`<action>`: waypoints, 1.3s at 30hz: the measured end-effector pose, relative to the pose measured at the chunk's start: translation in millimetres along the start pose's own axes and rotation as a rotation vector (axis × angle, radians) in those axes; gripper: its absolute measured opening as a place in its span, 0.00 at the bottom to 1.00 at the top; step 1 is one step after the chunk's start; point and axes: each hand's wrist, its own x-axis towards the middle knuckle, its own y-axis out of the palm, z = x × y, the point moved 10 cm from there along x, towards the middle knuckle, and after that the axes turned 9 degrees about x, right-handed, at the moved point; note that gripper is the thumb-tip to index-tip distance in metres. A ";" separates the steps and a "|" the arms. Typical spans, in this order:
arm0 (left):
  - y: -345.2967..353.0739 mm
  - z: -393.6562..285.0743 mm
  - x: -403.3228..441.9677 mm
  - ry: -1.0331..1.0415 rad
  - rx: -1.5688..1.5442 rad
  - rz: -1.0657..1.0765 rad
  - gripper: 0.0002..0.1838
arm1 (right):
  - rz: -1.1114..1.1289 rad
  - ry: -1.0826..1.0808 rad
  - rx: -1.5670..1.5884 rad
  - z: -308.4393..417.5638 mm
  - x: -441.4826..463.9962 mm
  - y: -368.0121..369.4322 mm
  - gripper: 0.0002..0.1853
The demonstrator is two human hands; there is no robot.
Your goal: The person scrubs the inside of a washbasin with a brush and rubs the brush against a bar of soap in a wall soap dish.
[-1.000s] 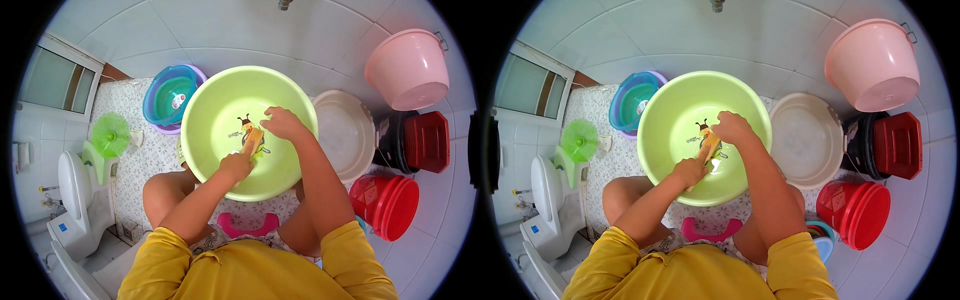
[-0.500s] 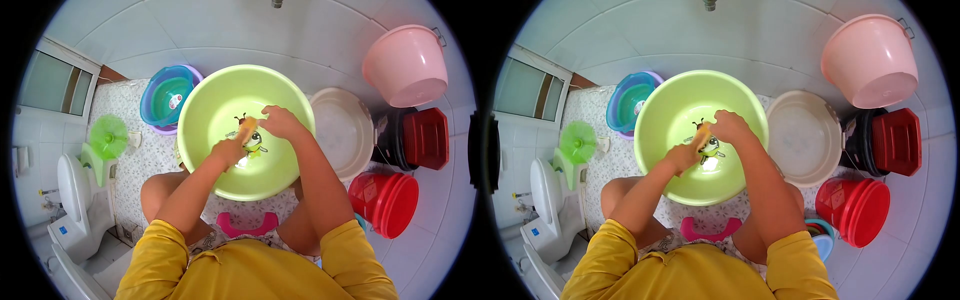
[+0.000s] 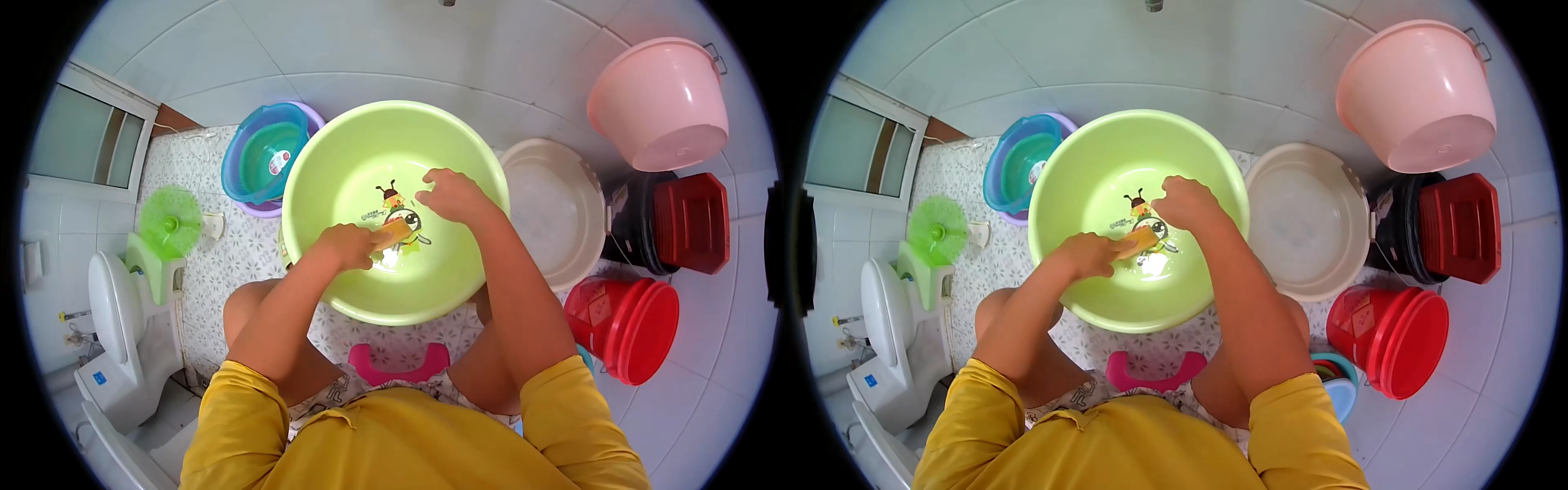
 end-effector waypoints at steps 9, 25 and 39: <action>1.1 -59.7 6.3 0.176 -0.031 -0.034 0.30 | 0.029 0.015 -0.015 3.8 0.5 2.3 0.25; 2.5 -33.7 13.6 0.025 -0.022 -0.175 0.36 | 0.003 -0.010 0.010 5.9 0.0 1.9 0.21; 6.1 21.0 -11.0 0.052 0.082 0.089 0.37 | 0.069 0.017 -0.029 4.0 1.1 6.0 0.25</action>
